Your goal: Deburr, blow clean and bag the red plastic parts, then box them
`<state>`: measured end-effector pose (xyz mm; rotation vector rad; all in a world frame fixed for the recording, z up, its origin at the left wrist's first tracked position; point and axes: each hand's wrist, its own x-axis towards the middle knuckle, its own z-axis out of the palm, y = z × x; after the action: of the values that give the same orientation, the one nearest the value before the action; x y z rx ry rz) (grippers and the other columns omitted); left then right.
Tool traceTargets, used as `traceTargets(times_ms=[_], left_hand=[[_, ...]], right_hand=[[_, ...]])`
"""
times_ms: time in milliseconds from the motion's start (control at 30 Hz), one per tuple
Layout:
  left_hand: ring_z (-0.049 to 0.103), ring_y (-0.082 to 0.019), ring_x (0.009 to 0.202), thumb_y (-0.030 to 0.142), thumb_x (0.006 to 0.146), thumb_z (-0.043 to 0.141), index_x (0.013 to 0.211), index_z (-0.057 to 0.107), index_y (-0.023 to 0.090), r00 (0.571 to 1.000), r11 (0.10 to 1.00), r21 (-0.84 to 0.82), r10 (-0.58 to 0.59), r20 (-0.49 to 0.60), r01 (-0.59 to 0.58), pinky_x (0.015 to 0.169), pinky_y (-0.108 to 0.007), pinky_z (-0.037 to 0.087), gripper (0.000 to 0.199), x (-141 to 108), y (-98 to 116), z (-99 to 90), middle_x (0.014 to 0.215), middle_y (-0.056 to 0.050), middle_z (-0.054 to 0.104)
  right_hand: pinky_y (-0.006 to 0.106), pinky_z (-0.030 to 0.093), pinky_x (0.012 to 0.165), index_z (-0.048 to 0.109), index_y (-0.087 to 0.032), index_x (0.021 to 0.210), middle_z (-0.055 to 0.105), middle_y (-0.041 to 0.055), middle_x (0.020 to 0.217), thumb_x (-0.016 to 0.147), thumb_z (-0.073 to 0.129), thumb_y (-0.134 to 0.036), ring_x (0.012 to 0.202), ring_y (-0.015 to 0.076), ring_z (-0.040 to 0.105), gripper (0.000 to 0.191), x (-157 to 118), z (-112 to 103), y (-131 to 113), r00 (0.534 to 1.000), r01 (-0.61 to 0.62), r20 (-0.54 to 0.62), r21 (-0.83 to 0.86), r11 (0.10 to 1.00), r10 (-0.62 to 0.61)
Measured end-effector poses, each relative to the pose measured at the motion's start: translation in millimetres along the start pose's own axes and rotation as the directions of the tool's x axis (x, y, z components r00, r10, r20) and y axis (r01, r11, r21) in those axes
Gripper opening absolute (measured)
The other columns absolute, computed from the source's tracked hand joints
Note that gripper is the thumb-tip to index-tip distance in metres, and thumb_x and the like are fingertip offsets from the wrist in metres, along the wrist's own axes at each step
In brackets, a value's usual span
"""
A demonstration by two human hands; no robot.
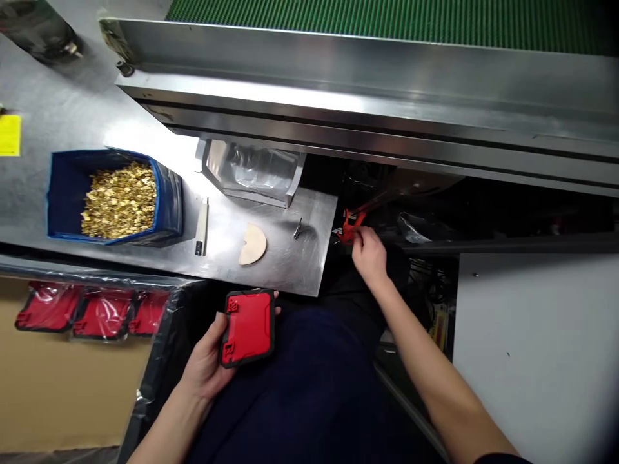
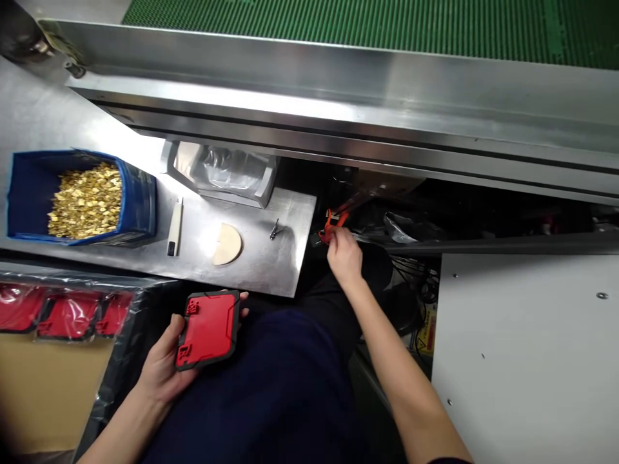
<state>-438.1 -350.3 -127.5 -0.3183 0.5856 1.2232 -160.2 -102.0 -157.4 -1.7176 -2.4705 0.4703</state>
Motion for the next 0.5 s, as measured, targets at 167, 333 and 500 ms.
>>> traceTargets(times_ms=[167,333,500], left_hand=[[0.056,-0.034,0.136,0.055,0.103,0.042,0.138,0.063,0.01,0.999,0.999,0.022,-0.043,-0.006,0.043,0.12,-0.044,0.043,0.061,14.2,-2.2,7.6,0.147,-0.017,0.06],[0.061,-0.039,0.13,0.055,0.097,0.055,0.134,0.065,0.013,0.991,0.99,0.137,-0.026,-0.13,0.044,0.116,-0.056,0.045,0.057,16.5,-7.4,6.7,0.141,-0.018,0.065],[0.064,-0.033,0.126,0.056,0.087,0.072,0.14,0.06,0.019,0.919,0.858,0.495,0.297,-0.26,-0.137,0.11,-0.044,0.05,0.066,17.5,-9.1,-7.7,0.137,-0.013,0.069]], right_hand=[[0.047,0.038,0.1,0.052,-0.021,0.148,0.059,0.019,0.132,0.098,0.037,-0.01,0.121,0.0361,0.049,0.054,42.9,23.2,54.0,0.976,0.177,0.158,-0.178,0.968,-0.15],[0.048,0.033,0.105,0.048,-0.013,0.151,0.061,0.0203,0.128,0.101,0.032,-0.013,0.123,0.0357,0.045,0.052,61.5,28.0,59.1,0.918,0.351,0.272,-0.227,0.908,-0.287],[0.042,0.038,0.098,0.066,-0.017,0.128,0.062,0.0164,0.127,0.098,0.045,-0.016,0.112,0.0308,0.053,0.036,19.4,-8.1,35.2,0.769,0.584,0.426,-0.167,0.794,-0.476]])
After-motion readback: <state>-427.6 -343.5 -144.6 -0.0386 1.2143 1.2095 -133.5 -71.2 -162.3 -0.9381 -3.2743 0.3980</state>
